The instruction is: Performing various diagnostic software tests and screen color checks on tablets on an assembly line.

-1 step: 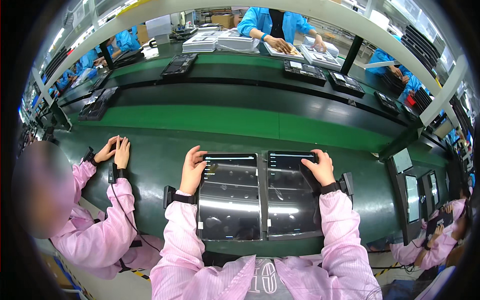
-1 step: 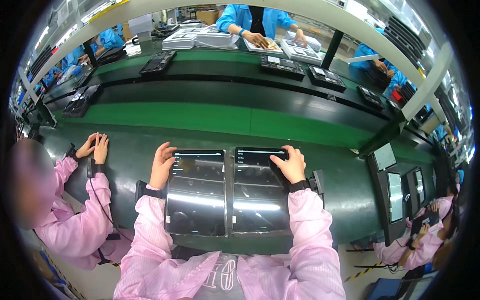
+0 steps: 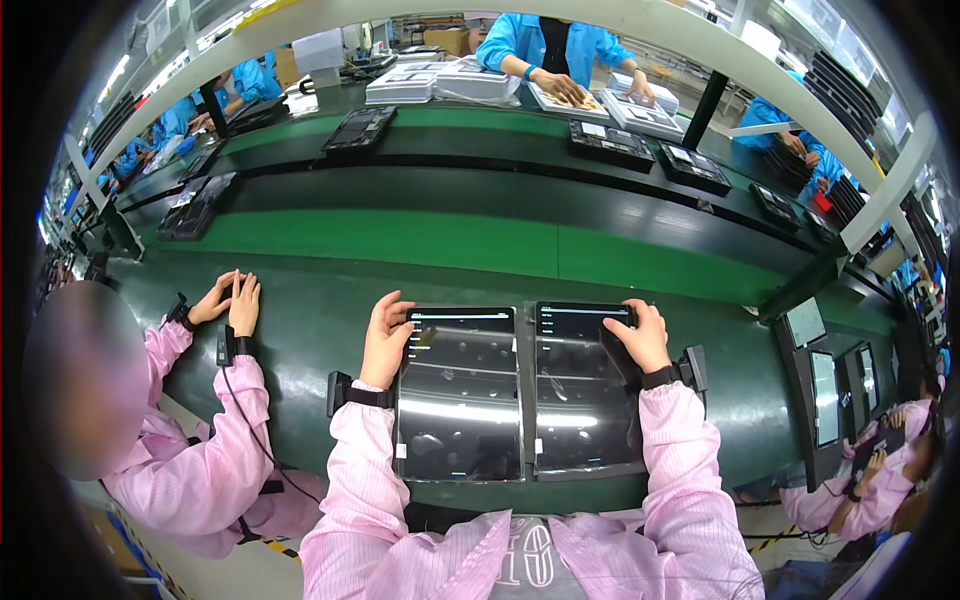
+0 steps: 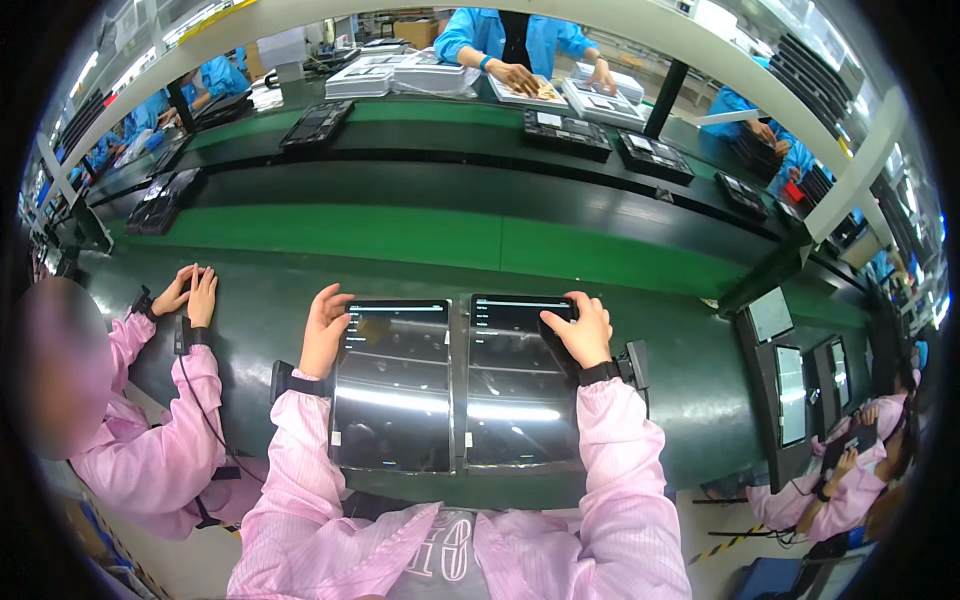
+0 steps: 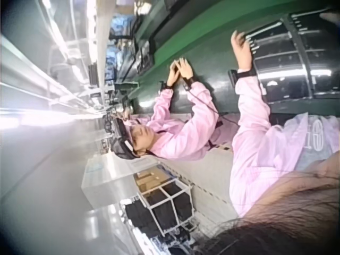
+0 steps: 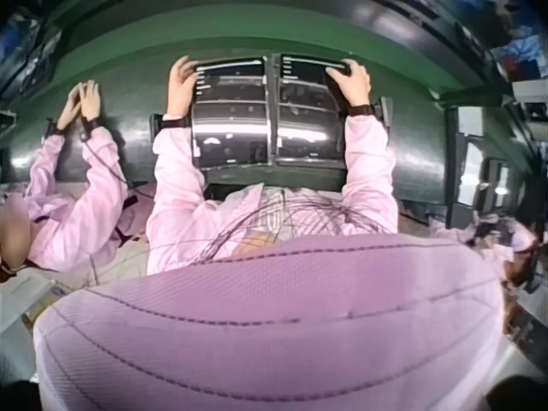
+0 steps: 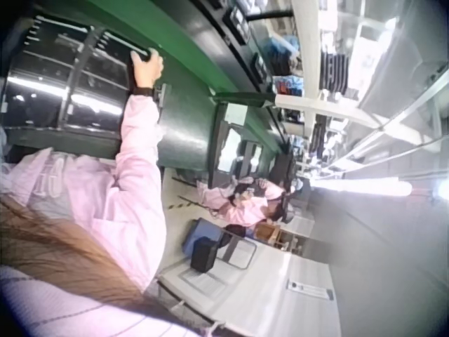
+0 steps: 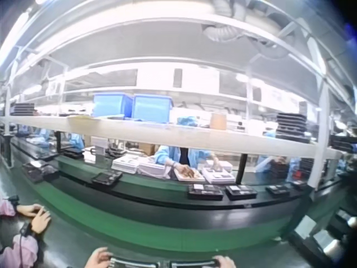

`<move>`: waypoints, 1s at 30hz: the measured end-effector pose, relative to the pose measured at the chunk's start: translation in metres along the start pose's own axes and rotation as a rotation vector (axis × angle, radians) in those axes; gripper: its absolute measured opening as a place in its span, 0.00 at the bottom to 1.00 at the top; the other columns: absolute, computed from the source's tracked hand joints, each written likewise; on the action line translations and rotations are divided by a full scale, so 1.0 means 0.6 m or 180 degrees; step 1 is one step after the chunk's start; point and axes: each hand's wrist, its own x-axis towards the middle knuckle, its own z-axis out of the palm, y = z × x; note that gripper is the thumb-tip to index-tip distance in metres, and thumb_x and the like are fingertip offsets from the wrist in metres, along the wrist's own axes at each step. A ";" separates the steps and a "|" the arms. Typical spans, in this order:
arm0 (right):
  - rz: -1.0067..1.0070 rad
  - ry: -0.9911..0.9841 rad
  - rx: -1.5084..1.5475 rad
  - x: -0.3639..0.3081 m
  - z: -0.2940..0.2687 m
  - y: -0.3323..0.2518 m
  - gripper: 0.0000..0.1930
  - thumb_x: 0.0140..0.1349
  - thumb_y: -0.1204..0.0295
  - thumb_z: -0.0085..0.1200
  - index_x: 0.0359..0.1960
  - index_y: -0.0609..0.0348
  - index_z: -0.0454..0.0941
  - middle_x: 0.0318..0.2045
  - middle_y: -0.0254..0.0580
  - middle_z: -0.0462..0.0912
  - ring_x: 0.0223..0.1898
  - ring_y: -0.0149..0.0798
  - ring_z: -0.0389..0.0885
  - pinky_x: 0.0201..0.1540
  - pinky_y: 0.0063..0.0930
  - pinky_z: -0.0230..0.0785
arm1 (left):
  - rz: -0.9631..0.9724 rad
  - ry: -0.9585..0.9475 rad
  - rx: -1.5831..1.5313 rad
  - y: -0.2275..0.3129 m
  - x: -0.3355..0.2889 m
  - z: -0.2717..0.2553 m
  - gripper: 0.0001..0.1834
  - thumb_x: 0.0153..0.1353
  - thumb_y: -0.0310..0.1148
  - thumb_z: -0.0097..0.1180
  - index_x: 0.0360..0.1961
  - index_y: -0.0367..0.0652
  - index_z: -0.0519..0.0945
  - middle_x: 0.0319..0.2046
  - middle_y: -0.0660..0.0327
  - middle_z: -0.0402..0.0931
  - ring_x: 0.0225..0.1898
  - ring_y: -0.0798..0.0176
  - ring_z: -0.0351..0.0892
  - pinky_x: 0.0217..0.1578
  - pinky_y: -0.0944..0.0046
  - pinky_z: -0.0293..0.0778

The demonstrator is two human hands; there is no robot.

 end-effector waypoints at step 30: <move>0.0421 0.0116 -0.0080 0.017 0.008 -0.005 0.24 0.50 0.49 0.61 0.37 0.58 0.82 0.38 0.44 0.83 0.44 0.47 0.79 0.46 0.43 0.66 | 0.0268 0.0080 0.0511 -0.020 0.025 -0.005 0.36 0.54 0.17 0.53 0.65 0.43 0.57 0.39 0.61 0.74 0.35 0.71 0.71 0.41 0.70 0.69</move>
